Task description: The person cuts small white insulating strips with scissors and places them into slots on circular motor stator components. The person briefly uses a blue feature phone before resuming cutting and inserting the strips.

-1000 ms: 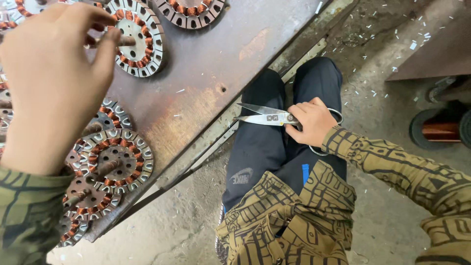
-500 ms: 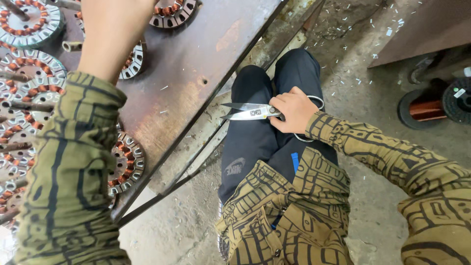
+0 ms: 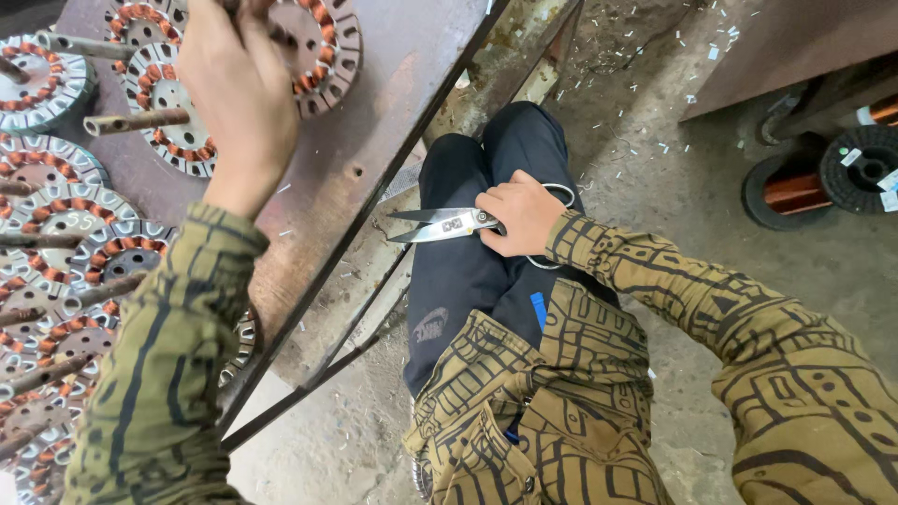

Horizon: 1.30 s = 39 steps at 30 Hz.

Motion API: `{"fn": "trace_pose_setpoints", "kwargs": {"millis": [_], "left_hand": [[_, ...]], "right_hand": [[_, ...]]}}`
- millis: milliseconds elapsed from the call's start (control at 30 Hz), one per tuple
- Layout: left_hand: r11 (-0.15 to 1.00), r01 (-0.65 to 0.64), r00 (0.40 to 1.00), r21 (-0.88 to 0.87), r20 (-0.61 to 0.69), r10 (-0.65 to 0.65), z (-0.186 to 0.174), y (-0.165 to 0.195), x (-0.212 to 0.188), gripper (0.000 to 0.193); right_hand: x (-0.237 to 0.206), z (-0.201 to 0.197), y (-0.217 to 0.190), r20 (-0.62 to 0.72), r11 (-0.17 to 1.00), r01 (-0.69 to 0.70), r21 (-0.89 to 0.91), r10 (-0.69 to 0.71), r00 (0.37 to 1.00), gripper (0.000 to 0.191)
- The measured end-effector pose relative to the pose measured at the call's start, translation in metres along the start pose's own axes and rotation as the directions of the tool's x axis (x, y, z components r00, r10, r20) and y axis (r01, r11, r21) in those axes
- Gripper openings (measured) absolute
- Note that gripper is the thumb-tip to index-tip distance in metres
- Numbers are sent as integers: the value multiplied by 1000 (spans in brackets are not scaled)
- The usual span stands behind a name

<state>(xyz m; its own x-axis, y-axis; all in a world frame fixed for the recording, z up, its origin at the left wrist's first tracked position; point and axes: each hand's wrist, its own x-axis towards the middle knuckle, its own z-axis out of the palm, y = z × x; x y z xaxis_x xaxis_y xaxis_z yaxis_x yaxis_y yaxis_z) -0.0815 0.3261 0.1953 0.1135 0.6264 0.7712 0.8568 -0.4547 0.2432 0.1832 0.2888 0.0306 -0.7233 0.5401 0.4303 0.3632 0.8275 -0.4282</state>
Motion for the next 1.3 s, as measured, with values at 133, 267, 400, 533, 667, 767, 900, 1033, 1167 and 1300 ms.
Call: {"fn": "trace_pose_setpoints", "kwargs": {"millis": [133,267,400,533,667,767,900,1033,1167,1300], "left_hand": [[869,404,914,-284,89,-396,-28,13,-34,41],[276,767,579,-579,441,-686,-55,22,-74,46],[23,872,341,-489,574,-744,-67,12,-101,46],[-108,917,179,-384,637,-750,-71,-19,-105,48],[-151,959,50,-239,670,-740,-65,-48,-99,44],[-14,982,112,-187,641,-759,-62,-54,-97,41],[-22,957,176,-289,638,-749,-71,-50,-95,38],[-29,922,212,-386,565,-797,-93,-34,-76,42],[377,847,517,-375,420,-745,-107,-9,-74,39],[644,709,701,-287,383,-602,-107,-4,-85,27]], "right_hand": [[-3,6,5,-1,1000,-12,3,12,1000,25],[-5,16,11,22,999,-32,-4,32,999,27],[-8,26,16,42,999,-33,-11,33,999,26],[-9,33,19,36,999,-23,-30,24,999,27],[-10,35,20,43,999,-25,-44,27,999,28],[-12,35,20,60,997,-62,-39,64,996,26],[-14,36,21,49,998,-41,-38,42,998,28],[-16,36,22,58,998,-43,-42,45,997,28],[-18,36,23,25,999,-46,-29,47,999,27],[-20,35,23,45,998,-48,-47,50,998,27]]}}
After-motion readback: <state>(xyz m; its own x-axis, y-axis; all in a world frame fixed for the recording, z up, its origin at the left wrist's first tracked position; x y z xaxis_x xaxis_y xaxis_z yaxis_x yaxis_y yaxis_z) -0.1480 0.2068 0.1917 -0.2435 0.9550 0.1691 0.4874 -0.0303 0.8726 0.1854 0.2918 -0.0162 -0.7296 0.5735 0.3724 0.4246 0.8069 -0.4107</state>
